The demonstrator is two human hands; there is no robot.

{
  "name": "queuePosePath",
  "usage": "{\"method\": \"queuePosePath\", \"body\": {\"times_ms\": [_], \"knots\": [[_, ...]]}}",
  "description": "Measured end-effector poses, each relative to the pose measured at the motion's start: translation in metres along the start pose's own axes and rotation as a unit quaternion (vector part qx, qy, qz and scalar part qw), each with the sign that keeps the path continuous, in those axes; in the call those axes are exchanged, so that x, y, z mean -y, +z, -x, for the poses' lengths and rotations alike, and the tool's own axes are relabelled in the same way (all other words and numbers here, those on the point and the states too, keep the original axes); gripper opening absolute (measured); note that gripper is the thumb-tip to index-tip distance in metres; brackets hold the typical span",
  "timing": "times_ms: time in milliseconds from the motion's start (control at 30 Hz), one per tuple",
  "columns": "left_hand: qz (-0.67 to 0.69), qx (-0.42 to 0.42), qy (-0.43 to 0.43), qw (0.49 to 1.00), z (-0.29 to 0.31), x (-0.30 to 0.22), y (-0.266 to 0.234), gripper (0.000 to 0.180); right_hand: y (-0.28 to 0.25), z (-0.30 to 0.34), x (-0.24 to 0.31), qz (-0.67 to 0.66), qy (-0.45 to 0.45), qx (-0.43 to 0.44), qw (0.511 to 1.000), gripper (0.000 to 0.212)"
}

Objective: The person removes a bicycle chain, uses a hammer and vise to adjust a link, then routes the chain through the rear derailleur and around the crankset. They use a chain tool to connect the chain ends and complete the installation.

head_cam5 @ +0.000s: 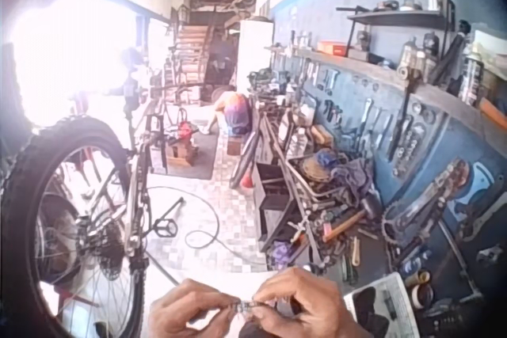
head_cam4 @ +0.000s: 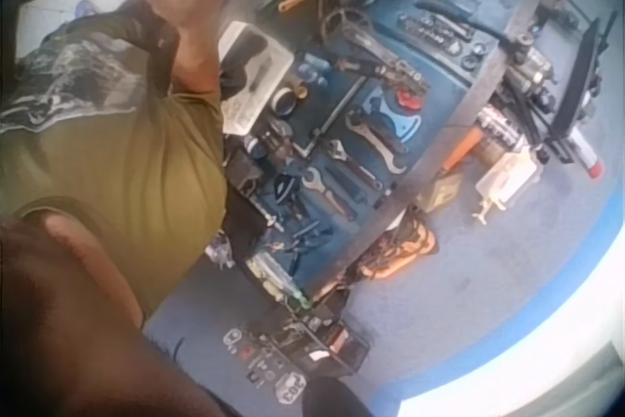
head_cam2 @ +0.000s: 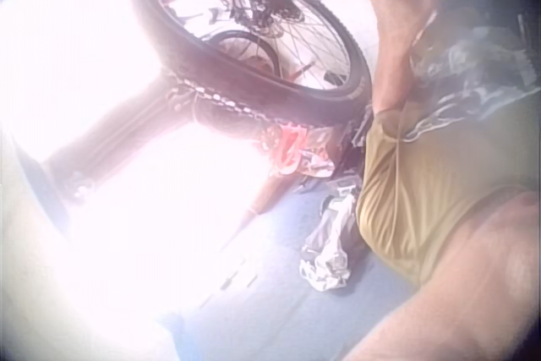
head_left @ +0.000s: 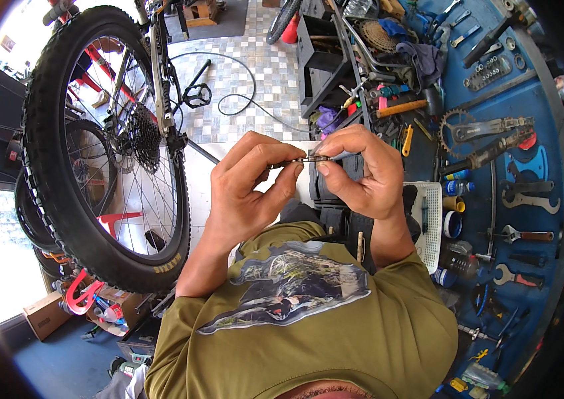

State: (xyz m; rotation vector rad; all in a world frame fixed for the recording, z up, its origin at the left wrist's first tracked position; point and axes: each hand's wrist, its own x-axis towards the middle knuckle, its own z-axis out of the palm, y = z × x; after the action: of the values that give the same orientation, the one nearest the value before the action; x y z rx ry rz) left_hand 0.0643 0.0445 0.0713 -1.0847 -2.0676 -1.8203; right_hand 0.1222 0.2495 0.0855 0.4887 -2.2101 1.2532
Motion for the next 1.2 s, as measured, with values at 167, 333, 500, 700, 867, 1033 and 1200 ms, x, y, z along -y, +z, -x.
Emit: {"method": "queuePosePath", "body": {"times_ms": [167,333,500,700,867,1033,1200], "knots": [[0.097,0.01,-0.119,0.988,0.001,-0.005,0.0,0.007,-0.002,0.003,0.006,-0.068,0.095,0.022,0.993,0.028],[0.253,0.007,-0.249,0.935,-0.006,-0.009,0.005,0.018,0.016,0.007,0.01,-0.265,0.231,0.004,0.936,0.044],[0.336,0.012,-0.287,0.897,-0.019,-0.004,0.005,0.027,0.018,0.002,0.011,-0.322,0.254,-0.031,0.912,0.046],[0.387,0.017,-0.313,0.867,-0.02,0.0,0.005,0.026,0.019,0.002,0.01,-0.323,0.244,-0.039,0.914,0.049],[0.394,0.013,-0.313,0.864,-0.017,0.003,0.007,0.024,0.02,0.002,0.011,-0.312,0.247,-0.039,0.917,0.05],[0.367,0.027,-0.306,0.878,-0.015,0.001,0.006,0.021,0.02,0.004,0.004,-0.268,0.219,-0.024,0.938,0.047],[0.285,0.024,-0.253,0.924,-0.014,0.007,0.015,0.016,0.017,0.008,-0.006,-0.167,0.15,-0.014,0.974,0.039]]}}
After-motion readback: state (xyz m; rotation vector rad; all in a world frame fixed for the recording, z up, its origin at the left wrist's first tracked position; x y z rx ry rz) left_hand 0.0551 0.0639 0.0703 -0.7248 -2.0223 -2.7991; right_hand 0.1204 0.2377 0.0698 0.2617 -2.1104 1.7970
